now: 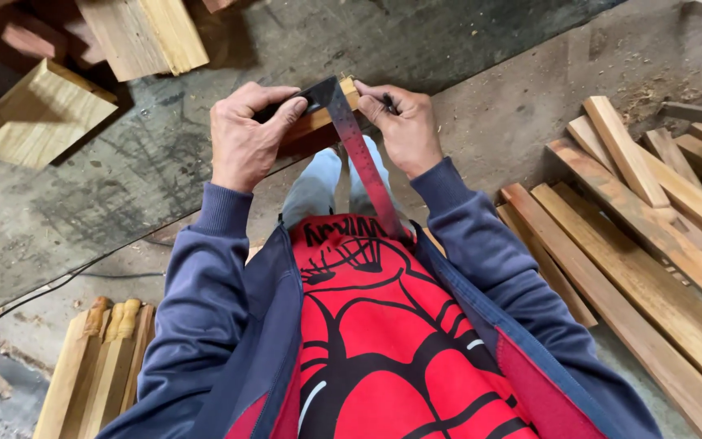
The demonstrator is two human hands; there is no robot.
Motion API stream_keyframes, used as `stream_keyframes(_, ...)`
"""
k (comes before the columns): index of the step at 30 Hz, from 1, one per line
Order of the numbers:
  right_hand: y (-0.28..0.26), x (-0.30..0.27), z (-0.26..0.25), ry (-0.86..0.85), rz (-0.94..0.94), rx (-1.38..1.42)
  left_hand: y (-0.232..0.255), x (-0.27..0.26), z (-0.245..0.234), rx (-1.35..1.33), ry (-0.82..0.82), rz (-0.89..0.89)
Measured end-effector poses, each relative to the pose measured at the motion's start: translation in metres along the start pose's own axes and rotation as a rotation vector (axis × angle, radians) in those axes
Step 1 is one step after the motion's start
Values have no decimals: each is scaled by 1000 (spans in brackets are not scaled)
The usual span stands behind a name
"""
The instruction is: The person picks up a small wooden plank from a pile and places it on a workbench. They then use a metal ruler and a pen to measure and mark the plank at several points.
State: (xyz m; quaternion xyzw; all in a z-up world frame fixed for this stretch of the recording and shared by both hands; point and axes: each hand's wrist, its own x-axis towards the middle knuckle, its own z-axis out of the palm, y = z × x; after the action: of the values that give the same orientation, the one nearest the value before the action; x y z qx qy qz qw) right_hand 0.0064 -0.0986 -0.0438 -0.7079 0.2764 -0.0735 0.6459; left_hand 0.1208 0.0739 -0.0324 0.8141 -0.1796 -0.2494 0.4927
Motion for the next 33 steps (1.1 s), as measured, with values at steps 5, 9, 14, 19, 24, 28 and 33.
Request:
stream_keyframes(5, -2, -1, 1, -2, 3, 4, 4, -1, -2, 1, -24, -22)
stream_keyframes(9, -8, -2, 1, 3, 15, 4, 5, -1, -2, -7, -31, -26)
stream_keyframes(14, -5, -1, -1, -5, 19, 4, 5, -2, -2, -60, -4, 30)
stream_keyframes(19, -6, -1, 1, 7, 28, 17, 8, -3, -4, -52, -2, 64)
stream_keyframes(24, -11, -2, 0, 10, 30, 24, 14, -3, -5, -48, 18, 81)
stream_keyframes(28, -6, -2, -2, -64, 28, -68, 18, -2, -6, 77, -9, 173)
stream_keyframes(33, -5, -2, -2, -68, 34, -70, 18, -2, -5, 92, -3, 166)
